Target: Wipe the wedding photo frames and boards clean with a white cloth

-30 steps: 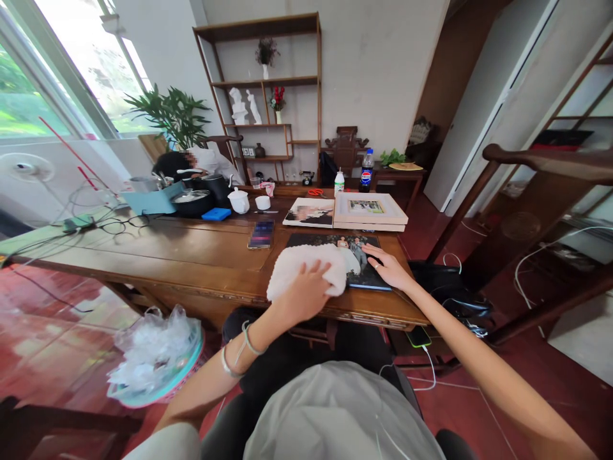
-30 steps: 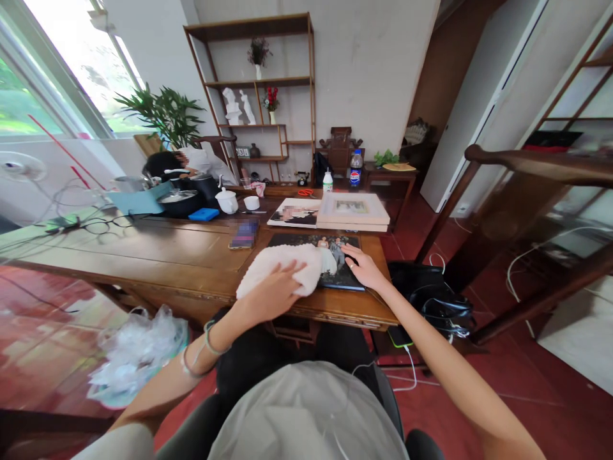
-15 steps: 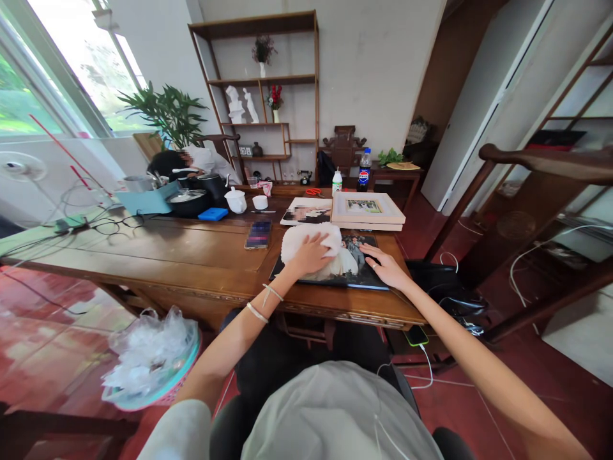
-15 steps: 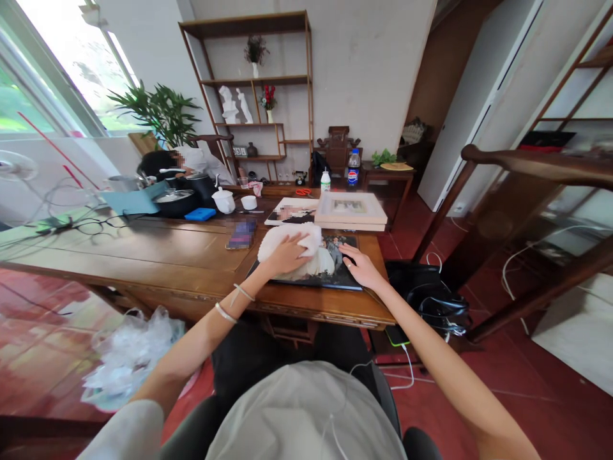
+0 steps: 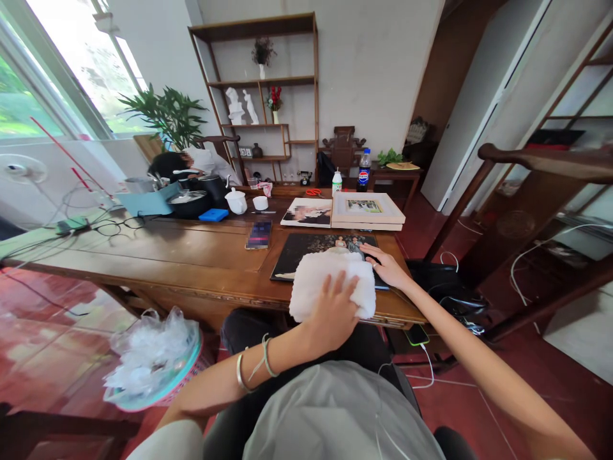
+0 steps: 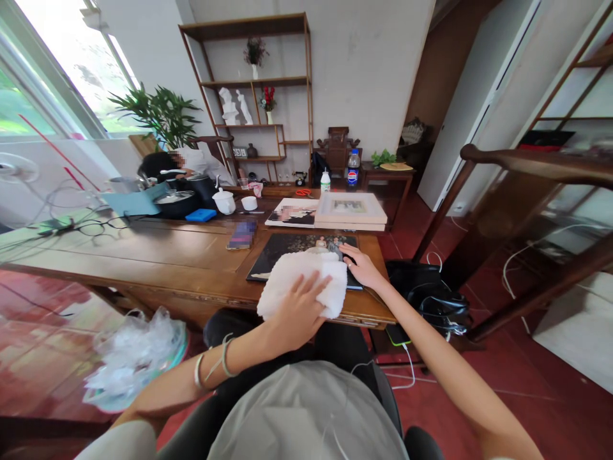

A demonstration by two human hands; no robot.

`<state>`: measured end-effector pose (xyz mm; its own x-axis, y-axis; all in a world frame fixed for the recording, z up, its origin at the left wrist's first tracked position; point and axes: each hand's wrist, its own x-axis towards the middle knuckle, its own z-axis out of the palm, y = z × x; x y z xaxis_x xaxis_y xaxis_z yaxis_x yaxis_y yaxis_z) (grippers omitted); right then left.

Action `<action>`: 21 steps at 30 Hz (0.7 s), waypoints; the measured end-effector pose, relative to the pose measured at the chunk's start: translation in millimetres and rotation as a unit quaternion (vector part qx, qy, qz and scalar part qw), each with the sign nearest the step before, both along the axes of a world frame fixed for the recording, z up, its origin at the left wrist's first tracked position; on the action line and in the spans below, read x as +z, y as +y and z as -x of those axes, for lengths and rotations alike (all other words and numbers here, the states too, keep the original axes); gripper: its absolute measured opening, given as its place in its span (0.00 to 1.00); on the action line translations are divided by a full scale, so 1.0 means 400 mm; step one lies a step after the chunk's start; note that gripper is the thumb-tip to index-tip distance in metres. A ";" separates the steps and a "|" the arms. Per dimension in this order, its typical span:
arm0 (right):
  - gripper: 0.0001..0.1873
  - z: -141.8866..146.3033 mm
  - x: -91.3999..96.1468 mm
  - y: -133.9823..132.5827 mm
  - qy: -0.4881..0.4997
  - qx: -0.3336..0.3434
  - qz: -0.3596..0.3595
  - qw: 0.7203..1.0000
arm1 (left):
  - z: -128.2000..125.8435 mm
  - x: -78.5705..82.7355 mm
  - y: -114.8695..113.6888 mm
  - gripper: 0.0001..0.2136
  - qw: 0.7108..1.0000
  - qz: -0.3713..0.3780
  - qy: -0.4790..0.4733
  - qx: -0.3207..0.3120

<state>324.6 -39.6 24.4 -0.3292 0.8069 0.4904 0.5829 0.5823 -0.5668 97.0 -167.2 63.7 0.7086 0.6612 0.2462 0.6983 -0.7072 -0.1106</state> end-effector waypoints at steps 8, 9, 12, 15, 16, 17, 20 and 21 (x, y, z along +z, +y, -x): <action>0.20 0.003 -0.002 -0.002 -0.002 -0.010 -0.003 1.000 | 0.021 0.026 0.153 0.14 0.998 0.029 -0.029 0.052; 0.20 0.004 -0.003 -0.001 -0.001 -0.011 -0.003 1.000 | 0.021 0.029 0.183 0.14 0.997 0.029 -0.031 0.068; 0.20 0.003 -0.006 0.000 0.003 -0.006 -0.005 1.000 | 0.014 0.037 0.262 0.15 0.994 0.030 -0.022 0.107; 0.19 0.001 -0.008 0.002 0.002 -0.004 -0.007 1.000 | 0.000 0.036 0.306 0.15 0.994 0.034 -0.009 0.104; 0.19 0.001 -0.008 0.002 0.001 -0.005 -0.006 1.000 | -0.005 0.035 0.308 0.15 0.995 0.034 -0.007 0.095; 0.19 0.001 -0.008 0.002 0.001 -0.006 -0.005 1.000 | -0.010 0.032 0.304 0.15 0.996 0.034 -0.007 0.085; 0.19 0.002 -0.007 0.001 -0.002 -0.009 -0.004 1.000 | -0.025 0.026 0.248 0.13 0.998 0.025 -0.007 0.059; 0.19 0.002 -0.007 0.001 -0.002 -0.009 -0.003 1.000 | -0.030 0.025 0.217 0.13 0.998 0.019 -0.006 0.053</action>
<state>324.0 -39.4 21.7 -0.3171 0.8098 0.4936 0.5958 0.5750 -0.5606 108.8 -80.3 73.6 0.6310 0.7419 0.2266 0.7709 -0.6323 -0.0766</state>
